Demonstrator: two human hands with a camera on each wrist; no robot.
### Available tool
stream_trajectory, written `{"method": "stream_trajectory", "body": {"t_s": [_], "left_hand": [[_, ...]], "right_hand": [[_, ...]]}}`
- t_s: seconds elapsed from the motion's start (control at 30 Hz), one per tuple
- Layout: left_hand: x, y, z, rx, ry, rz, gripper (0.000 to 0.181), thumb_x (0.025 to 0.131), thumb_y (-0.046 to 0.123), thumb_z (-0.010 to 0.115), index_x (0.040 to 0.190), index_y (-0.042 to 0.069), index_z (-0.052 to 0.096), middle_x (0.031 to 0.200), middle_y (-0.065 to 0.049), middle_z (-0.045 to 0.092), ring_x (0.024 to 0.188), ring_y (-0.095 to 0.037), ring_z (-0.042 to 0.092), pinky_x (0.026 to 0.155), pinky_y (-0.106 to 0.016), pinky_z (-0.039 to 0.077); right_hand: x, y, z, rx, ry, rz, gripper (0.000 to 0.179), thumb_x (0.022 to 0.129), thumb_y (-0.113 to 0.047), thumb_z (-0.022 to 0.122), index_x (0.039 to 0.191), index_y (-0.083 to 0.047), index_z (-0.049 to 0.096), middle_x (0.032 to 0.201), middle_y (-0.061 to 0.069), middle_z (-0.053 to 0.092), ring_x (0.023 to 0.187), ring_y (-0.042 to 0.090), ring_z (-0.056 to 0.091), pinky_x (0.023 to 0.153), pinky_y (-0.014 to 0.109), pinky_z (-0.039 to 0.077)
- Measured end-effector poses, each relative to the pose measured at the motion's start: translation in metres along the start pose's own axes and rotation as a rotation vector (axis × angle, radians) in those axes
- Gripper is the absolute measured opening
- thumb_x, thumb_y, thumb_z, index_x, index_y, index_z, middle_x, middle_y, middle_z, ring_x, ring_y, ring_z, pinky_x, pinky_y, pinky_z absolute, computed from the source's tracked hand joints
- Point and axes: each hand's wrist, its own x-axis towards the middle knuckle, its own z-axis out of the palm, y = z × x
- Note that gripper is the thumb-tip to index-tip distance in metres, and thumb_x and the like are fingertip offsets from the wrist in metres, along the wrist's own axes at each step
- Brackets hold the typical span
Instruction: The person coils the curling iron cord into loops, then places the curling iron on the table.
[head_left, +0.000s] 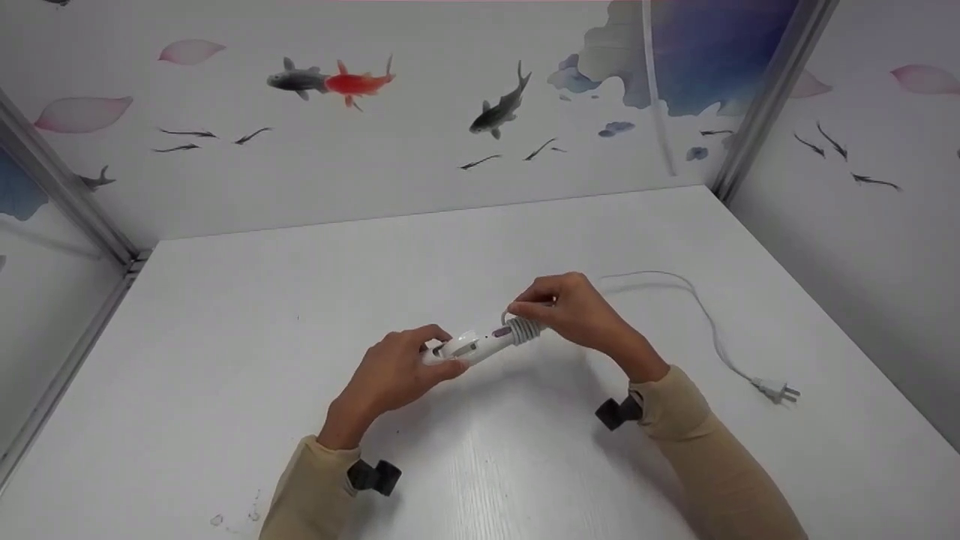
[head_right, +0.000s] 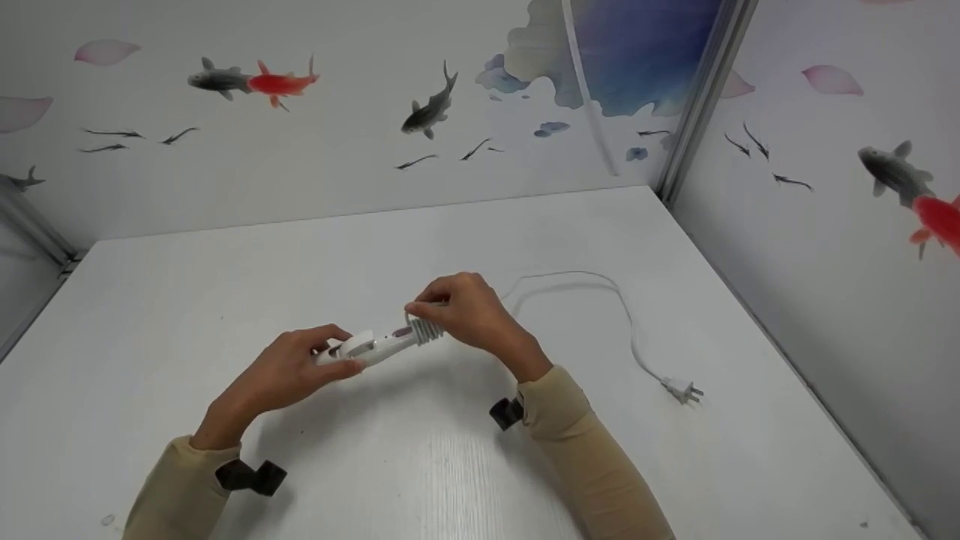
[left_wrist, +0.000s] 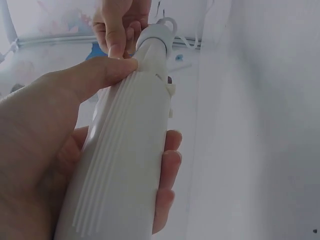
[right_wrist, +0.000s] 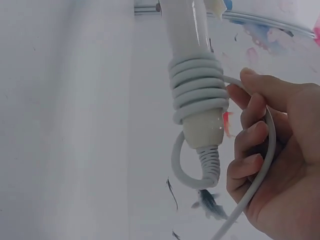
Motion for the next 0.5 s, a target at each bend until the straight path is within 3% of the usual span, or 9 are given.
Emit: {"method": "stream_trajectory", "body": {"t_s": [0.17, 0.4, 0.5], "left_hand": [[0.0015, 0.0044, 0.0037, -0.002, 0.069, -0.065, 0.039, 0.088, 0.045, 0.072, 0.12, 0.023, 0.067, 0.103, -0.004, 0.07, 0.079, -0.017, 0.057, 0.064, -0.029, 0.043], [0.0038, 0.0033, 0.0046, -0.019, 0.149, -0.071, 0.041, 0.089, 0.043, 0.071, 0.121, 0.018, 0.067, 0.097, -0.007, 0.071, 0.069, -0.016, 0.055, 0.056, -0.027, 0.04], [0.0046, 0.0019, 0.0025, -0.021, 0.179, -0.087, 0.042, 0.089, 0.042, 0.072, 0.123, 0.017, 0.067, 0.101, -0.008, 0.072, 0.072, -0.017, 0.057, 0.056, -0.027, 0.04]], "right_hand": [[-0.0021, -0.0041, 0.001, -0.04, 0.008, -0.002, 0.024, 0.1, -0.025, 0.061, 0.106, -0.008, 0.077, 0.089, 0.006, 0.07, 0.077, 0.017, 0.054, 0.069, 0.03, 0.046], [-0.0041, -0.0068, 0.0007, -0.042, -0.029, 0.015, 0.026, 0.103, -0.028, 0.056, 0.101, -0.012, 0.076, 0.08, 0.005, 0.064, 0.069, 0.017, 0.047, 0.06, 0.027, 0.038], [-0.0035, -0.0065, 0.0012, -0.041, -0.075, 0.003, 0.026, 0.104, -0.028, 0.055, 0.102, -0.012, 0.076, 0.081, 0.004, 0.064, 0.071, 0.017, 0.05, 0.06, 0.026, 0.04]]}}
